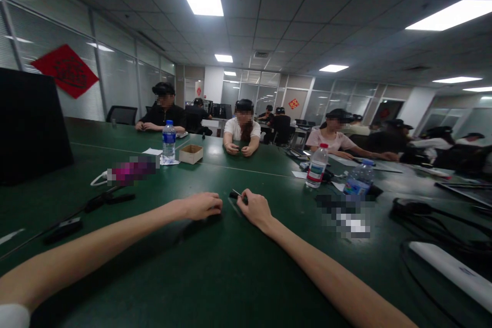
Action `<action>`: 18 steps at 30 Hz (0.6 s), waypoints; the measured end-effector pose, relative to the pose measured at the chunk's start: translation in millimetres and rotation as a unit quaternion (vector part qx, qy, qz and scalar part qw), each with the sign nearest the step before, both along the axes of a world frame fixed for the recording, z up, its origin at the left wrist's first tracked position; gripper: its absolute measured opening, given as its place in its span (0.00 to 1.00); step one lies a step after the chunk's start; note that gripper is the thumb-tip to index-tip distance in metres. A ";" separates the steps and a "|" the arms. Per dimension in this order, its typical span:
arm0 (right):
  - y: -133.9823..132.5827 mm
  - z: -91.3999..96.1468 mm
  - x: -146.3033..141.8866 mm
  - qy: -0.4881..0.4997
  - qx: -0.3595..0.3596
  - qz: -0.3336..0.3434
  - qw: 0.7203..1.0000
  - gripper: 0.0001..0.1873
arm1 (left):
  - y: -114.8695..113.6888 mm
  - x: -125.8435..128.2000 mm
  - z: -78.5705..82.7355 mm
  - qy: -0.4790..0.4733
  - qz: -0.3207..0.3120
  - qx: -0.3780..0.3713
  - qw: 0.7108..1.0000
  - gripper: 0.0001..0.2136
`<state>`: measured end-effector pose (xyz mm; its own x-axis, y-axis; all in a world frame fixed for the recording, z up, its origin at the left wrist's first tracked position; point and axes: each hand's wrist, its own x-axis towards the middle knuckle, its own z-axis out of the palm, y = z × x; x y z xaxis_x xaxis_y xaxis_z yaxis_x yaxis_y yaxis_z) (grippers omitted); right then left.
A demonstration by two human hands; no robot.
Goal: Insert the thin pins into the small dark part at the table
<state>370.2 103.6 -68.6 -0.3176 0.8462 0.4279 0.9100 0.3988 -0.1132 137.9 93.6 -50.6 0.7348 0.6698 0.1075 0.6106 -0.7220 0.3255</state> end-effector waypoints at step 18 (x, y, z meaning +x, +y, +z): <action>-2.0 2.9 0.8 -0.002 -0.004 0.022 1.000 0.16 | -105.7 -105.6 42.7 0.026 0.177 -0.053 0.982 0.10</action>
<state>370.9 101.6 -65.8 -0.3563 0.8348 0.4197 0.8920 0.4377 -0.1133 32.3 -12.1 -7.9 0.4556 0.8902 -0.0085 0.8357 -0.4244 0.3486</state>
